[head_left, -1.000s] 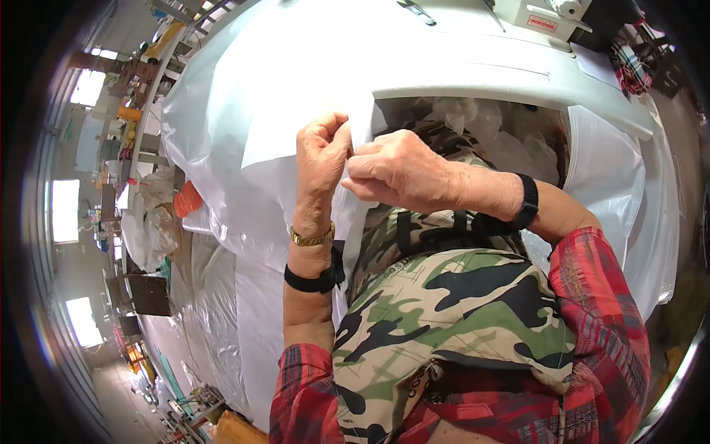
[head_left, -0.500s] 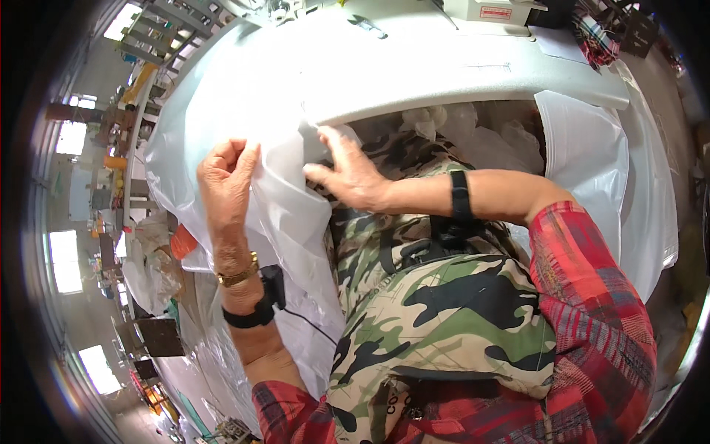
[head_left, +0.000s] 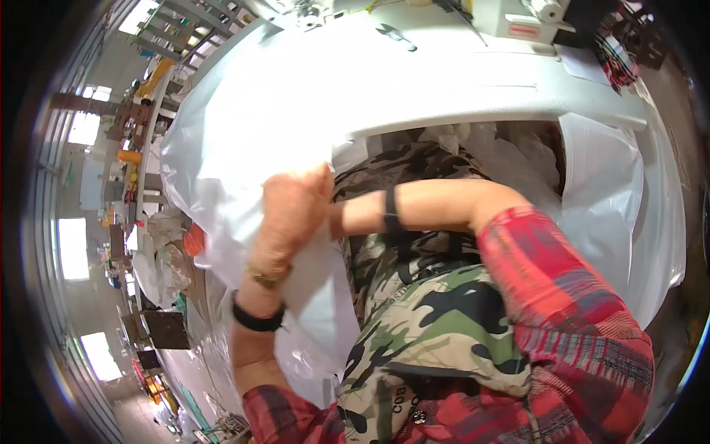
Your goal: Sewing large white plastic sheets together using an industrial sewing machine.
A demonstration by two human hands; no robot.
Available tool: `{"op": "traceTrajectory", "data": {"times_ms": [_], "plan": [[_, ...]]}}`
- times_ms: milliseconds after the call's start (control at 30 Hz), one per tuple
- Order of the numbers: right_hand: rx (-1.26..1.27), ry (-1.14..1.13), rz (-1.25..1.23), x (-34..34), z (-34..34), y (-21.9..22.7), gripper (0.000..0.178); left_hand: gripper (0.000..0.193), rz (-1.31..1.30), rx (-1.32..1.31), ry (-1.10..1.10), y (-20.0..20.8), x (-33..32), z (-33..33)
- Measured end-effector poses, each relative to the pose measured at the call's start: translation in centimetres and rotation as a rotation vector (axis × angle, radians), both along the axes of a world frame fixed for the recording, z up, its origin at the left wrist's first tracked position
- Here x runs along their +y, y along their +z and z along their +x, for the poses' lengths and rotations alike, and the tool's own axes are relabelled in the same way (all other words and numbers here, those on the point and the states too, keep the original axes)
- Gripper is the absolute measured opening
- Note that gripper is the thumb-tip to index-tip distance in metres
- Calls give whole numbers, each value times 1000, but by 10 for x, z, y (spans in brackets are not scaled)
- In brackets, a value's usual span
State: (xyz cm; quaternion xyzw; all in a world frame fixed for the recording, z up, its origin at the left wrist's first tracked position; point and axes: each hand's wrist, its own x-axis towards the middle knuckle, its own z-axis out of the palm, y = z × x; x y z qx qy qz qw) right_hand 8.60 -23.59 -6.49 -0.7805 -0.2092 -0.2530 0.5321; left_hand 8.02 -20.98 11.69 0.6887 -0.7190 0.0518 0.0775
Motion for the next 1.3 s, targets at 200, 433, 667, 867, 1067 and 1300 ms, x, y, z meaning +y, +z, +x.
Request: {"op": "traceTrajectory", "data": {"times_ms": [200, 433, 667, 867, 1067, 1300], "plan": [[561, -362, -243, -63, -127, 54, 23, 10, -243, 468, 234, -46, 29, -2], [454, -922, 154, -63, -76, -1, 33, 10, -314, 522, 203, -30, 21, -19], [144, 4, 221, -27, 49, 49, 26, 9, -190, 189, 102, 1, 10, -22], [196, 22, 84, -1, 24, -29, 25, 7, -129, 159, 139, -25, 22, -13], [732, 124, -496, -61, -58, 28, 26, 10, -356, 465, 306, -87, 42, -3], [175, -283, -747, -134, -113, 141, 7, 13, -349, 1185, 549, -97, 30, -13]]}}
